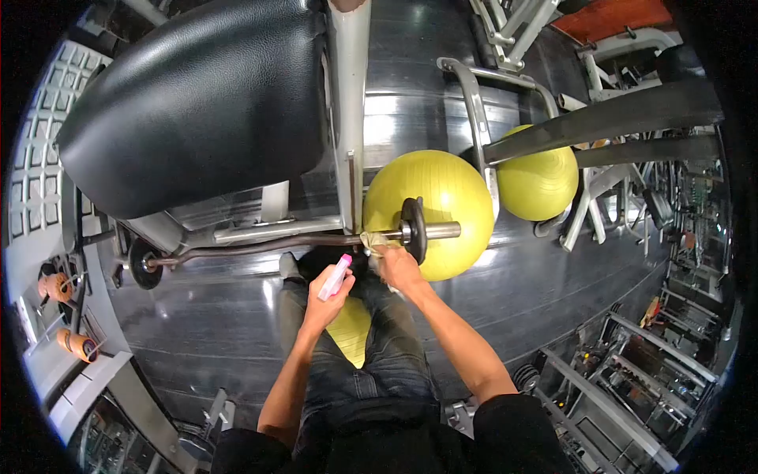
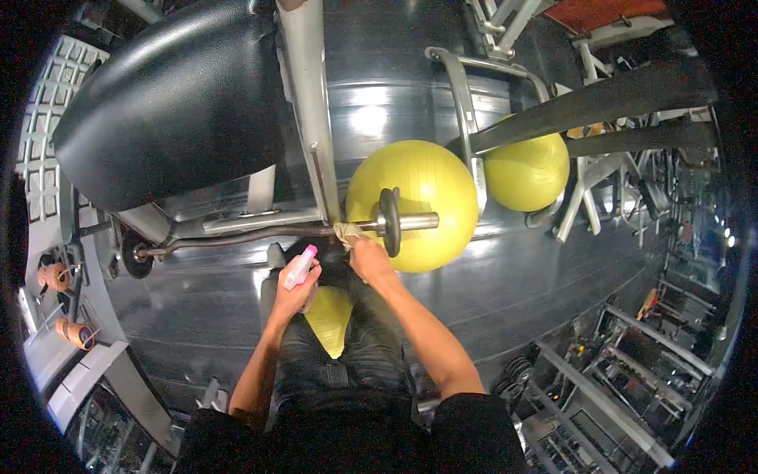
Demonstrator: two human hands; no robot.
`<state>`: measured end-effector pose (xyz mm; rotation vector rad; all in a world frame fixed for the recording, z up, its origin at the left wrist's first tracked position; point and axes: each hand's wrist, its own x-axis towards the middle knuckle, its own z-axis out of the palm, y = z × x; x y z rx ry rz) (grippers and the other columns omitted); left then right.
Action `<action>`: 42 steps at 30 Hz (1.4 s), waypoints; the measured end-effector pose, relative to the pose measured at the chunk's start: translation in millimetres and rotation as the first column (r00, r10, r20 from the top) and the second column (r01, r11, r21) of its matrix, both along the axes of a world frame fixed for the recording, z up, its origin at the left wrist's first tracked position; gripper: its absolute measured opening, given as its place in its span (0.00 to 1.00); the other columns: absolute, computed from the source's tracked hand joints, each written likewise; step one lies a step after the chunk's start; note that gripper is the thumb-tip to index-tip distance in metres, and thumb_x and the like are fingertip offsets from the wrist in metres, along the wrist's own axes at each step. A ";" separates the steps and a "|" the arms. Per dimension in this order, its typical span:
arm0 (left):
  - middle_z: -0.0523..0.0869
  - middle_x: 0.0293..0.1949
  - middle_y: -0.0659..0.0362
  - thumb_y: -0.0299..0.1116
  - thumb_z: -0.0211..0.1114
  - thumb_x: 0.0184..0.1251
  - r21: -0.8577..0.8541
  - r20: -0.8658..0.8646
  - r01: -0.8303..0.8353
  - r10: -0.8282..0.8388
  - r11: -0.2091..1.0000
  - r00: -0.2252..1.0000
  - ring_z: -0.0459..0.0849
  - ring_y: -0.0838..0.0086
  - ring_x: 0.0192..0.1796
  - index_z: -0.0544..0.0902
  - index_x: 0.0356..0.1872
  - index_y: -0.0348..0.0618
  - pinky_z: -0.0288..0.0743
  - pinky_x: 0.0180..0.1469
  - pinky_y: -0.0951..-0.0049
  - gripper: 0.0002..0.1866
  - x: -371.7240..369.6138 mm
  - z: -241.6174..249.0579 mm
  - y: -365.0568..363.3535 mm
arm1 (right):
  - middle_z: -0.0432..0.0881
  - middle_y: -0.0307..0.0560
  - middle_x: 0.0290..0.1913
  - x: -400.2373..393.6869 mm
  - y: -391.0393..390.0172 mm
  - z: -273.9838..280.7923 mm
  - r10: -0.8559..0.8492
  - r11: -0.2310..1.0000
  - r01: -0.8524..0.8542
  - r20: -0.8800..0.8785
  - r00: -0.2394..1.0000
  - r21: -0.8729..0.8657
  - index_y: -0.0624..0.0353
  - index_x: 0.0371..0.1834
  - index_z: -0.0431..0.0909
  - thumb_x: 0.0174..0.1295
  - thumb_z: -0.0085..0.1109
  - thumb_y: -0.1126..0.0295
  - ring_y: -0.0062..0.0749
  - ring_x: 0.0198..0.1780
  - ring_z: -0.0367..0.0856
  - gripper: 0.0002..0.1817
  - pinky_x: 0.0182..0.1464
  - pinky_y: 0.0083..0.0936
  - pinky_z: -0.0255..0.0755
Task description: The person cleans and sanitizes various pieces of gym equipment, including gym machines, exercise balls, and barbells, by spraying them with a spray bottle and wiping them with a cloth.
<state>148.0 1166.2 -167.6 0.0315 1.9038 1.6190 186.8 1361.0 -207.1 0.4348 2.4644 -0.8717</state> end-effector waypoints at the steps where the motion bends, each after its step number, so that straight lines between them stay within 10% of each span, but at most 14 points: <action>1: 0.77 0.23 0.65 0.29 0.69 0.63 -0.011 -0.050 0.012 -0.013 1.000 0.999 0.72 0.84 0.27 0.82 0.37 0.40 0.69 0.31 0.79 0.06 2.0 -1.7 8.7 | 0.82 0.69 0.41 3.5 12.5 12.9 -0.116 0.983 0.129 0.100 0.988 -0.128 0.59 0.55 0.79 0.56 0.52 0.74 0.56 0.43 0.83 0.21 0.47 0.40 0.77; 6: 0.84 0.28 0.50 0.41 0.70 0.60 -0.141 -0.127 0.184 -0.203 0.973 0.971 0.84 0.55 0.31 0.83 0.39 0.44 0.75 0.35 0.63 0.13 21.1 -10.2 45.1 | 0.85 0.57 0.45 57.0 70.9 48.7 -0.502 0.832 0.462 -0.061 0.863 -0.306 0.58 0.59 0.77 0.62 0.50 0.75 0.38 0.43 0.85 0.21 0.48 0.30 0.75; 13: 0.85 0.31 0.47 0.43 0.69 0.60 -0.301 -0.048 0.284 -0.312 0.910 0.949 0.85 0.49 0.37 0.83 0.40 0.44 0.76 0.37 0.56 0.15 45.6 -11.6 102.3 | 0.82 0.41 0.48 144.1 153.2 46.9 -0.898 0.440 0.833 -0.142 0.417 -0.336 0.64 0.56 0.77 0.68 0.48 0.77 0.25 0.50 0.76 0.15 0.54 0.23 0.69; 20: 0.85 0.32 0.46 0.43 0.68 0.61 -0.317 -0.026 0.255 -0.277 0.914 0.961 0.84 0.46 0.38 0.81 0.42 0.44 0.77 0.38 0.55 0.15 61.5 -19.4 131.2 | 0.82 0.43 0.48 168.7 161.8 25.1 -0.955 0.295 0.844 -0.109 0.276 -0.448 0.65 0.56 0.77 0.68 0.47 0.79 0.26 0.51 0.77 0.16 0.56 0.23 0.68; 26: 0.83 0.26 0.50 0.42 0.69 0.61 -0.286 -0.039 0.222 -0.243 0.932 0.969 0.82 0.56 0.29 0.81 0.37 0.41 0.75 0.36 0.64 0.14 67.1 -19.0 120.5 | 0.78 0.56 0.59 95.9 144.5 -29.8 -0.522 0.842 0.505 -0.523 0.674 -0.190 0.57 0.59 0.77 0.54 0.46 0.89 0.48 0.66 0.72 0.29 0.67 0.35 0.64; 32: 0.82 0.26 0.55 0.36 0.70 0.62 -0.247 -0.095 0.146 -0.174 0.958 0.980 0.81 0.70 0.28 0.81 0.36 0.40 0.75 0.36 0.69 0.11 73.4 -16.2 83.7 | 0.74 0.55 0.63 40.8 107.3 -73.7 -0.136 0.925 0.247 -0.355 0.925 0.289 0.55 0.53 0.80 0.52 0.51 0.83 0.55 0.61 0.73 0.24 0.62 0.41 0.70; 42: 0.82 0.24 0.58 0.33 0.70 0.62 -0.177 -0.146 0.002 -0.028 0.984 0.989 0.78 0.80 0.27 0.82 0.38 0.39 0.74 0.33 0.75 0.10 72.9 -6.6 65.8 | 0.78 0.57 0.59 127.8 120.0 -82.3 -0.470 0.879 0.400 -0.336 0.816 -0.259 0.58 0.54 0.78 0.50 0.46 0.88 0.55 0.55 0.78 0.27 0.57 0.41 0.73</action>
